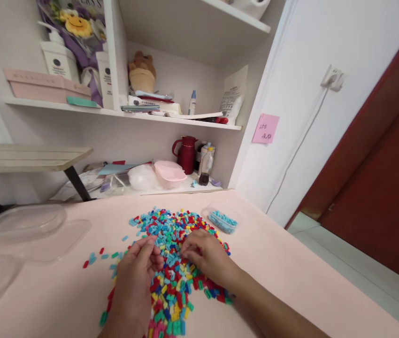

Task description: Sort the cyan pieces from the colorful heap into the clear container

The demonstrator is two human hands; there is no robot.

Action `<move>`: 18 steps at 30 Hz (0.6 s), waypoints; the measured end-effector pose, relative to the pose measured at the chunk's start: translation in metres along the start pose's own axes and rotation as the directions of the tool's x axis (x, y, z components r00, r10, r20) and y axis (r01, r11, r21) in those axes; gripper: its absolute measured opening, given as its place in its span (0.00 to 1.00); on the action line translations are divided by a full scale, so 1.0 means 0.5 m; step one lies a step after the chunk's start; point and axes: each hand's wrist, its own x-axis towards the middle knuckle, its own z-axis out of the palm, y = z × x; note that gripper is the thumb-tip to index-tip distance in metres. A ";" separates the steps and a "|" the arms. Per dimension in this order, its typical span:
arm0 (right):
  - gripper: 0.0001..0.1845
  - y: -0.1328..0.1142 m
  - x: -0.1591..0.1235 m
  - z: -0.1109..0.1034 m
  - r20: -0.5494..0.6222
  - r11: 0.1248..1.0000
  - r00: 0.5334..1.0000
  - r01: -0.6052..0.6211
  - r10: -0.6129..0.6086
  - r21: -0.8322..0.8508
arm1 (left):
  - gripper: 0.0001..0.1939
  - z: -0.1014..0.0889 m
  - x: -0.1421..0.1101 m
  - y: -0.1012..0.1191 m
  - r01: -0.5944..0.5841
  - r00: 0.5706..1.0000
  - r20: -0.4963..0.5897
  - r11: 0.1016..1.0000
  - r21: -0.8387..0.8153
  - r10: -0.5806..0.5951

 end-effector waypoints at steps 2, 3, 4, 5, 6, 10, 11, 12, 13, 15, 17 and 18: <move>0.09 0.002 0.000 -0.004 -0.033 1.000 0.999 -0.027 0.027 -0.004 | 0.14 0.002 0.000 0.001 0.011 1.000 -0.005 1.000 -0.004 -0.011; 0.09 0.002 -0.001 -0.006 -0.033 1.000 0.999 -0.029 0.029 -0.003 | 0.14 0.003 -0.001 0.001 0.015 1.000 -0.005 1.000 -0.006 -0.015; 0.09 0.002 -0.001 -0.007 -0.023 1.000 0.999 -0.026 0.026 0.001 | 0.14 0.004 -0.002 0.001 0.018 1.000 0.001 1.000 -0.005 -0.018; 0.09 0.001 -0.002 -0.007 -0.004 1.000 1.000 -0.018 0.018 0.005 | 0.13 0.004 -0.003 0.001 0.018 1.000 0.008 1.000 -0.005 -0.018; 0.10 -0.001 -0.003 -0.006 0.020 1.000 1.000 -0.007 0.007 0.006 | 0.13 0.005 -0.004 0.001 0.017 1.000 0.015 1.000 -0.004 -0.017; 0.15 -0.005 -0.008 0.003 0.105 0.998 0.993 0.056 -0.053 -0.020 | 0.15 0.002 -0.005 -0.002 0.024 0.999 0.022 1.000 -0.008 -0.024; 0.16 -0.005 -0.008 0.005 0.122 0.996 0.990 0.081 -0.076 -0.036 | 0.16 0.001 -0.005 -0.003 0.029 0.999 0.018 1.000 -0.009 -0.028; 0.16 -0.004 -0.009 0.008 0.137 0.993 0.986 0.105 -0.096 -0.057 | 0.17 0.000 -0.004 -0.005 0.032 0.999 0.016 0.999 -0.010 -0.032; 0.16 -0.002 -0.009 0.010 0.151 0.989 0.982 0.127 -0.114 -0.078 | 0.17 -0.001 -0.003 -0.006 0.037 0.999 0.016 0.999 -0.011 -0.037; 0.15 0.002 -0.008 0.013 0.164 0.984 0.979 0.143 -0.124 -0.110 | 0.18 -0.002 -0.003 -0.008 0.039 0.999 0.020 0.999 -0.010 -0.039; 0.13 0.008 -0.006 0.016 0.152 0.985 0.983 0.120 -0.100 -0.127 | 0.18 -0.001 -0.004 -0.008 0.034 0.999 0.030 0.999 -0.003 -0.033; 0.12 0.011 -0.005 0.016 0.136 0.987 0.988 0.096 -0.078 -0.132 | 0.18 -0.001 -0.005 -0.008 0.029 0.999 0.031 1.000 0.000 -0.029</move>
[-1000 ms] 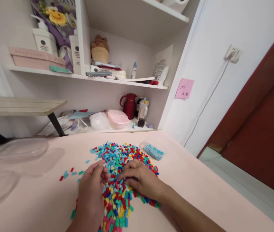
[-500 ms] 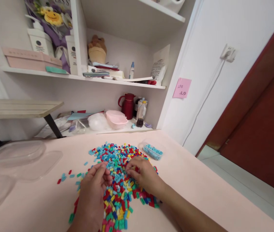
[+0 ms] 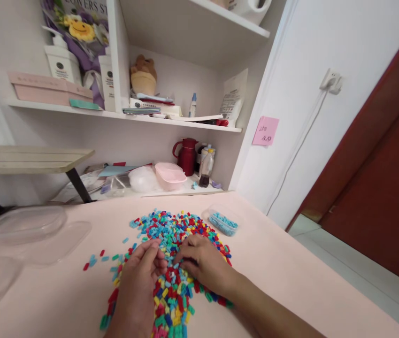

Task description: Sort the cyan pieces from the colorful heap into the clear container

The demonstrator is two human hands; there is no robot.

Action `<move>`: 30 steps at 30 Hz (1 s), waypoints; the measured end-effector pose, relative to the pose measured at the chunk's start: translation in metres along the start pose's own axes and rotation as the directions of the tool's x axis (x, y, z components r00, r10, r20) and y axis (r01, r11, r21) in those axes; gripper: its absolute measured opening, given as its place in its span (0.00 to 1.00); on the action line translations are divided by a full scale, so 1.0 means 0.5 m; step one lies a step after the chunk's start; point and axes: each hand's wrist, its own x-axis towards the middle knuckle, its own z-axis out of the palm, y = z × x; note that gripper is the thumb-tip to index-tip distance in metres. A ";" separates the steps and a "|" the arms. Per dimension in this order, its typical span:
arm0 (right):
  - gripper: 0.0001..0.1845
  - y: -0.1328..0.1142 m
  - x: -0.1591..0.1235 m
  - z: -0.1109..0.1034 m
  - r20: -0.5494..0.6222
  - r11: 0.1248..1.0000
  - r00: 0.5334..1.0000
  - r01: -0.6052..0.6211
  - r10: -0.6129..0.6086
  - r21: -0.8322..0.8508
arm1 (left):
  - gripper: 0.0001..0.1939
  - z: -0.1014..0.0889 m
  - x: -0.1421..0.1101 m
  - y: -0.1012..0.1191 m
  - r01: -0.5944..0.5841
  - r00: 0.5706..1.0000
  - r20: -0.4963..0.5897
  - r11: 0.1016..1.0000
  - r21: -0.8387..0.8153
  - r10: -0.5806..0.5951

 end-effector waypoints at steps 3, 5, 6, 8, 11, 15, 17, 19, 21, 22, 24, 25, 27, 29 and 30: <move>0.08 0.005 0.003 0.000 -0.030 0.997 0.997 -0.076 0.077 0.032 | 0.18 0.004 -0.002 0.003 0.001 1.000 -0.004 1.000 0.003 -0.001; 0.06 0.006 0.004 -0.002 -0.038 0.990 0.992 -0.114 0.118 0.081 | 0.18 0.006 -0.002 0.005 0.011 1.000 -0.014 1.000 0.002 -0.011; 0.07 0.006 0.005 -0.004 -0.044 0.986 0.990 -0.126 0.131 0.109 | 0.18 0.006 -0.002 0.005 0.015 1.000 -0.018 1.000 0.001 -0.015; 0.08 0.005 0.005 -0.007 -0.060 0.972 0.984 -0.155 0.168 0.177 | 0.19 0.006 -0.001 0.006 0.015 1.000 -0.025 1.000 -0.002 -0.015; 0.08 0.004 0.006 -0.013 -0.061 0.907 0.958 -0.244 0.280 0.342 | 0.19 0.005 0.000 0.006 0.015 1.000 -0.018 1.000 0.006 -0.015; 0.06 0.008 0.007 -0.020 -0.036 0.838 0.924 -0.329 0.381 0.436 | 0.19 0.008 -0.003 0.008 0.022 1.000 -0.014 1.000 0.019 -0.022; 0.07 0.011 0.005 -0.024 -0.034 0.873 0.933 -0.322 0.358 0.367 | 0.19 0.010 -0.005 0.008 0.020 1.000 -0.011 1.000 0.020 -0.020; 0.07 0.013 0.001 -0.028 -0.021 0.922 0.951 -0.295 0.309 0.252 | 0.19 0.009 -0.005 0.007 0.011 1.000 0.002 1.000 0.028 -0.011; 0.08 0.013 -0.005 -0.031 0.009 0.950 0.961 -0.276 0.278 0.145 | 0.18 0.008 -0.005 0.004 0.001 1.000 0.023 0.999 0.042 -0.002; 0.11 0.012 -0.008 -0.032 0.028 0.956 0.962 -0.274 0.273 0.107 | 0.17 0.007 -0.005 0.003 -0.002 0.999 0.034 0.999 0.047 0.000; 0.16 0.007 -0.012 -0.034 0.059 0.962 0.962 -0.268 0.265 0.052 | 0.16 0.006 -0.005 0.001 -0.003 0.999 0.044 0.999 0.052 0.001; 0.17 0.004 -0.013 -0.035 0.070 0.965 0.964 -0.260 0.258 0.030 | 0.16 0.005 -0.005 0.000 -0.003 0.999 0.043 0.999 0.053 0.001; 0.18 -0.004 -0.014 -0.036 0.080 0.972 0.968 -0.236 0.237 -0.014 | 0.17 0.005 -0.005 0.000 -0.001 0.999 0.036 0.999 0.053 -0.001; 0.21 -0.011 -0.013 -0.035 0.077 0.973 0.970 -0.227 0.230 -0.050 | 0.17 0.006 -0.006 0.002 0.004 1.000 0.030 0.999 0.050 -0.006; 0.22 -0.014 -0.013 -0.034 0.076 0.972 0.970 -0.229 0.233 -0.061 | 0.17 0.006 -0.006 0.002 0.008 1.000 0.029 0.999 0.047 -0.009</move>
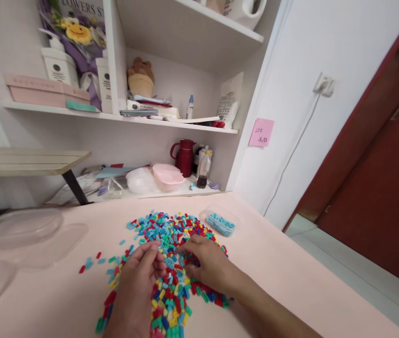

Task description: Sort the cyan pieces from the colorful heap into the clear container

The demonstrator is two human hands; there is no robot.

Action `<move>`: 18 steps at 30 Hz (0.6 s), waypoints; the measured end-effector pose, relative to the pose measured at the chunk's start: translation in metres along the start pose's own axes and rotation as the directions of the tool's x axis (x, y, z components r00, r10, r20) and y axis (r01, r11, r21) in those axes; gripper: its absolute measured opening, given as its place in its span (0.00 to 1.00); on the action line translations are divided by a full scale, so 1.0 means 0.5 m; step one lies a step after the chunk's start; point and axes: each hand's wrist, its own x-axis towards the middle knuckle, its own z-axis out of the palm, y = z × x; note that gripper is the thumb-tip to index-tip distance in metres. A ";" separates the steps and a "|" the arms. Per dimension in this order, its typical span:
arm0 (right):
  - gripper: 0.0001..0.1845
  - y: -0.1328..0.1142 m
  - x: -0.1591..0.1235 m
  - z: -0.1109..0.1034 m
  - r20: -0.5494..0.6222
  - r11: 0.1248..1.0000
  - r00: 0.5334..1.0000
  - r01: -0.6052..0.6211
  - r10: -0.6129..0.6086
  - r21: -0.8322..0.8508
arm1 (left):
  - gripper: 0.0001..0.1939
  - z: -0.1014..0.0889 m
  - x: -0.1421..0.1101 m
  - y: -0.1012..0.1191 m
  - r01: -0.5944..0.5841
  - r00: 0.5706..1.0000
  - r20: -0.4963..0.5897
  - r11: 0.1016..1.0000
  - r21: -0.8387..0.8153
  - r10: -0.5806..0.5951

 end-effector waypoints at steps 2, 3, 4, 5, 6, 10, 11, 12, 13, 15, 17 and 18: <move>0.23 -0.004 0.001 0.002 -0.014 1.000 1.000 -0.016 0.016 -0.013 | 0.17 0.001 -0.002 0.001 0.010 1.000 -0.001 1.000 0.000 -0.010; 0.22 -0.005 0.002 0.004 -0.021 1.000 1.000 -0.024 0.023 -0.015 | 0.17 0.001 -0.003 0.002 0.014 1.000 0.000 1.000 0.003 -0.014; 0.20 -0.005 0.003 0.006 -0.025 1.000 0.999 -0.029 0.029 -0.011 | 0.18 0.002 -0.003 0.003 0.017 1.000 0.001 1.000 0.006 -0.017; 0.18 -0.005 0.004 0.007 -0.029 1.000 0.999 -0.031 0.031 -0.004 | 0.18 0.003 -0.004 0.003 0.019 1.000 0.002 1.000 0.009 -0.019; 0.17 -0.005 0.005 0.009 -0.034 1.000 0.999 -0.030 0.030 0.004 | 0.19 0.003 -0.004 0.004 0.021 1.000 0.000 1.000 0.012 -0.021; 0.17 -0.004 0.007 0.013 -0.058 1.000 0.998 -0.012 0.014 0.029 | 0.22 0.004 0.002 0.003 0.037 0.999 -0.011 0.999 0.012 -0.036; 0.19 -0.005 0.008 0.013 -0.055 0.999 0.998 -0.005 0.007 0.033 | 0.23 0.003 0.005 0.002 0.044 0.999 -0.012 0.999 0.008 -0.044; 0.19 -0.005 0.008 0.014 -0.046 0.999 0.999 0.007 -0.005 0.037 | 0.24 0.003 0.008 0.000 0.048 0.999 -0.014 0.999 0.003 -0.048; 0.20 -0.005 0.008 0.014 -0.034 0.999 0.999 0.023 -0.022 0.038 | 0.25 0.002 0.010 -0.002 0.051 0.999 -0.018 0.999 -0.005 -0.051; 0.21 -0.006 0.009 0.014 -0.012 0.998 0.998 0.059 -0.059 0.029 | 0.25 0.000 0.014 -0.006 0.050 0.999 -0.020 0.999 -0.015 -0.050; 0.20 -0.008 0.010 0.014 -0.003 0.997 0.997 0.081 -0.081 0.015 | 0.24 -0.002 0.018 -0.011 0.041 0.999 -0.013 0.999 -0.018 -0.041; 0.20 -0.008 0.010 0.014 -0.004 0.996 0.997 0.083 -0.083 0.011 | 0.24 -0.002 0.019 -0.013 0.038 0.999 -0.005 0.999 -0.017 -0.038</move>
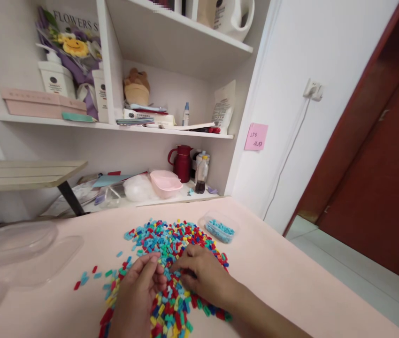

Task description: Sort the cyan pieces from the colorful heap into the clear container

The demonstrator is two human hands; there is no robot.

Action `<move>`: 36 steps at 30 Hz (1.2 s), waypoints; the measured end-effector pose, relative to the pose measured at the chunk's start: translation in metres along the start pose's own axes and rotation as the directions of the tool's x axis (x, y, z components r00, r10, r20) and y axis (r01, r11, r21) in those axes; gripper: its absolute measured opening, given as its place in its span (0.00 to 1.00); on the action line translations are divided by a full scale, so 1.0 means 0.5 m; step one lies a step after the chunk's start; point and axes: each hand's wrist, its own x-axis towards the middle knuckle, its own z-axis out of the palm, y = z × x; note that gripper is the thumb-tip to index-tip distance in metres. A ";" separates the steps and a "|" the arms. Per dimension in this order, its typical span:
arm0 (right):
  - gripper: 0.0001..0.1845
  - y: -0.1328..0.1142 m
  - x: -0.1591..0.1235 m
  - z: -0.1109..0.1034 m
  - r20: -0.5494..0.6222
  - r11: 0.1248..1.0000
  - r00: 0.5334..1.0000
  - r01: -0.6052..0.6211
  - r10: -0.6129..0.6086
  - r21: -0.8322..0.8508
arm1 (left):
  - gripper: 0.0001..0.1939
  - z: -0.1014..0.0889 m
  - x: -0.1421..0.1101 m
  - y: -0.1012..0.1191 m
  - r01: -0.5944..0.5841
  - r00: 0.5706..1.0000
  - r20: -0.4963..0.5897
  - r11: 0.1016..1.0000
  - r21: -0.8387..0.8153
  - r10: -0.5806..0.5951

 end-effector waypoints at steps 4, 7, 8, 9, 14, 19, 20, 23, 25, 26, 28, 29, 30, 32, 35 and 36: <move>0.16 -0.001 0.002 0.000 -0.023 0.999 0.999 -0.022 0.022 0.025 | 0.22 -0.002 0.004 -0.006 -0.018 1.000 0.023 1.000 -0.008 0.019; 0.12 0.000 0.002 0.002 -0.055 0.997 0.998 -0.030 0.034 0.076 | 0.21 -0.001 0.002 -0.005 -0.031 0.999 0.034 1.000 -0.001 0.031; 0.11 0.001 0.003 0.003 -0.064 0.995 0.998 -0.023 0.029 0.097 | 0.21 -0.001 0.002 -0.004 -0.034 0.999 0.037 0.999 0.002 0.034; 0.10 0.002 0.003 0.003 -0.071 0.993 0.997 -0.013 0.022 0.117 | 0.21 -0.002 0.001 -0.003 -0.035 0.999 0.037 0.999 0.005 0.034; 0.12 0.013 0.007 0.006 -0.112 0.977 0.992 -0.026 0.051 0.213 | 0.22 -0.003 0.000 -0.003 -0.026 0.999 0.025 1.000 0.010 0.026; 0.11 0.021 0.009 0.001 -0.120 0.954 0.984 -0.093 0.132 0.285 | 0.21 0.004 -0.009 0.001 -0.031 0.999 0.009 0.999 -0.009 0.031; 0.11 0.020 0.008 -0.001 -0.136 0.959 0.983 -0.085 0.125 0.269 | 0.21 0.005 -0.011 0.003 -0.033 0.999 0.004 0.999 -0.013 0.034; 0.11 0.019 0.005 -0.004 -0.148 0.980 0.986 -0.050 0.080 0.193 | 0.22 0.006 -0.014 0.006 -0.014 1.000 0.018 1.000 -0.004 0.014; 0.13 0.018 0.004 -0.001 -0.111 0.988 0.992 -0.041 0.057 0.147 | 0.23 0.005 -0.013 0.006 0.004 1.000 0.029 1.000 0.006 -0.004; 0.14 0.018 0.003 0.001 -0.093 0.991 0.994 -0.039 0.051 0.124 | 0.23 0.004 -0.012 0.006 0.007 0.999 0.038 1.000 0.009 -0.008; 0.14 0.018 0.003 0.005 -0.072 0.996 0.997 -0.035 0.041 0.083 | 0.23 0.003 -0.008 0.003 0.005 0.999 0.045 1.000 0.012 -0.006; 0.14 0.018 0.003 0.006 -0.064 0.997 0.997 -0.032 0.036 0.067 | 0.24 0.002 -0.007 0.002 0.005 0.999 0.047 1.000 0.013 -0.005; 0.14 0.019 0.003 0.005 -0.057 0.998 0.998 -0.027 0.030 0.053 | 0.23 0.002 -0.005 0.000 0.002 0.999 0.050 1.000 0.014 -0.002; 0.15 0.019 0.001 0.003 -0.041 1.000 0.999 -0.010 0.011 0.025 | 0.23 0.002 -0.004 -0.002 0.000 0.999 0.049 1.000 0.017 -0.001; 0.17 0.015 -0.002 -0.003 -0.012 0.999 0.999 0.034 -0.034 -0.024 | 0.21 0.002 -0.009 -0.002 0.001 0.998 0.056 1.000 0.025 -0.003; 0.16 0.013 -0.003 -0.004 -0.006 0.998 0.999 0.046 -0.046 -0.051 | 0.21 0.002 -0.011 -0.002 0.001 0.998 0.055 1.000 0.028 -0.003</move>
